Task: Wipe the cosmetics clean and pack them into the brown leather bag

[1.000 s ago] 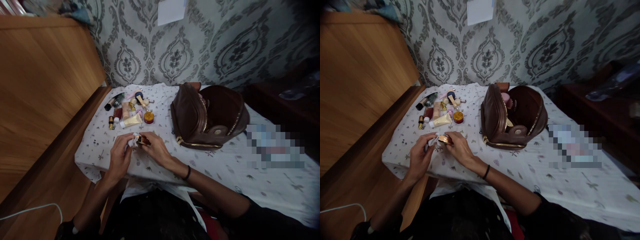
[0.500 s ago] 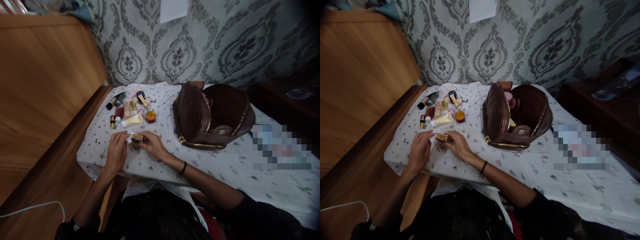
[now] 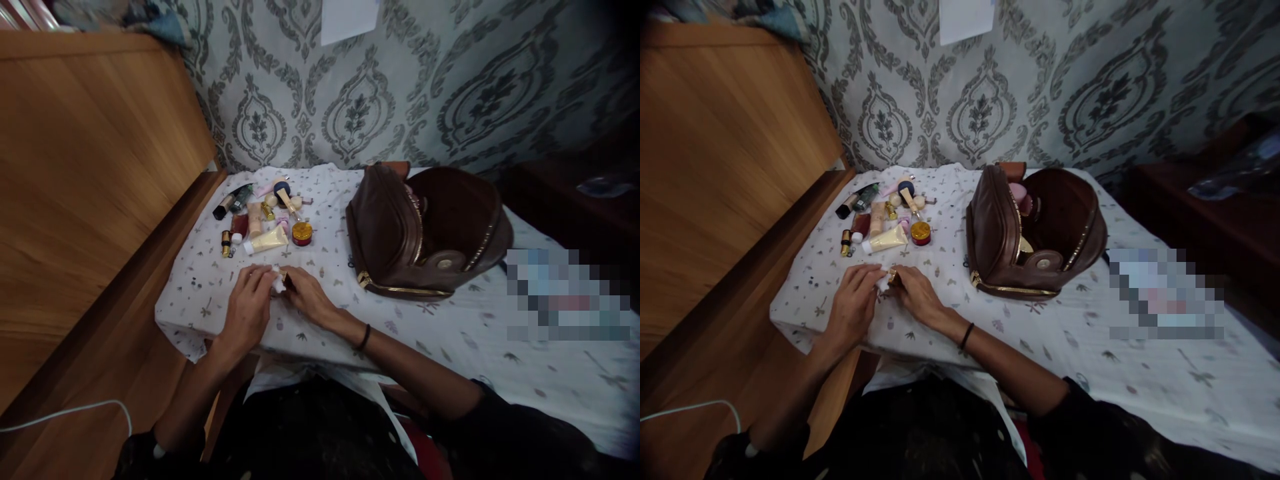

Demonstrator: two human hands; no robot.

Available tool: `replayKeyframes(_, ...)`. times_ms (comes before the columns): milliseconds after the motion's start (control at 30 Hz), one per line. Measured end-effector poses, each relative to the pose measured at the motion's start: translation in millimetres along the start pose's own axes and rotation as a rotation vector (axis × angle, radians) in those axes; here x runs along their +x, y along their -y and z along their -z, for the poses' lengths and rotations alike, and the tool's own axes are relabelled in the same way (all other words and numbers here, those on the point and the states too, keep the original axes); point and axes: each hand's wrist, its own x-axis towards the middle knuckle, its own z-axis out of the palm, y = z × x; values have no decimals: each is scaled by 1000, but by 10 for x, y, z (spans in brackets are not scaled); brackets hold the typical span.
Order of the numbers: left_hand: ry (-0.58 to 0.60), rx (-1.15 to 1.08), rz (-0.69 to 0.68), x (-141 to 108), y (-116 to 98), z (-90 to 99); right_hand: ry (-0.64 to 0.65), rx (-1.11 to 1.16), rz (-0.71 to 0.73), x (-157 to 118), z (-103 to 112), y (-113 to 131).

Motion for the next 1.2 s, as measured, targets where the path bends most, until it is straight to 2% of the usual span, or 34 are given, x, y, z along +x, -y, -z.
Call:
replayKeyframes(133, -36, -98, 4, 32, -96, 39, -20, 12, 19, -24, 137, 82)
replayKeyframes(333, -95, -343, 196, 96, -24, 124, -71, -24, 48, -129, 434, 230)
replayKeyframes(467, -68, -409, 324, 60, 56, 75, -102, -75, 24, -158, 410, 226)
replayKeyframes(567, -76, -395, 355, 17, 98, 50, -138, -39, 33, -157, 319, 187)
replayKeyframes(667, -62, -364, 358, -4, 141, 61, -148, 24, 9, -151, 237, 153)
replayKeyframes(800, -64, -314, 344, -7, 208, 73, -86, 114, -75, -122, 170, 126)
replayKeyframes(933, -91, -219, 270, -23, 268, 45, -25, 169, -98, -85, 145, 138)
replayKeyframes(1200, -87, -1, 95, -24, 250, 14, 20, 67, -78, -70, 131, 176)
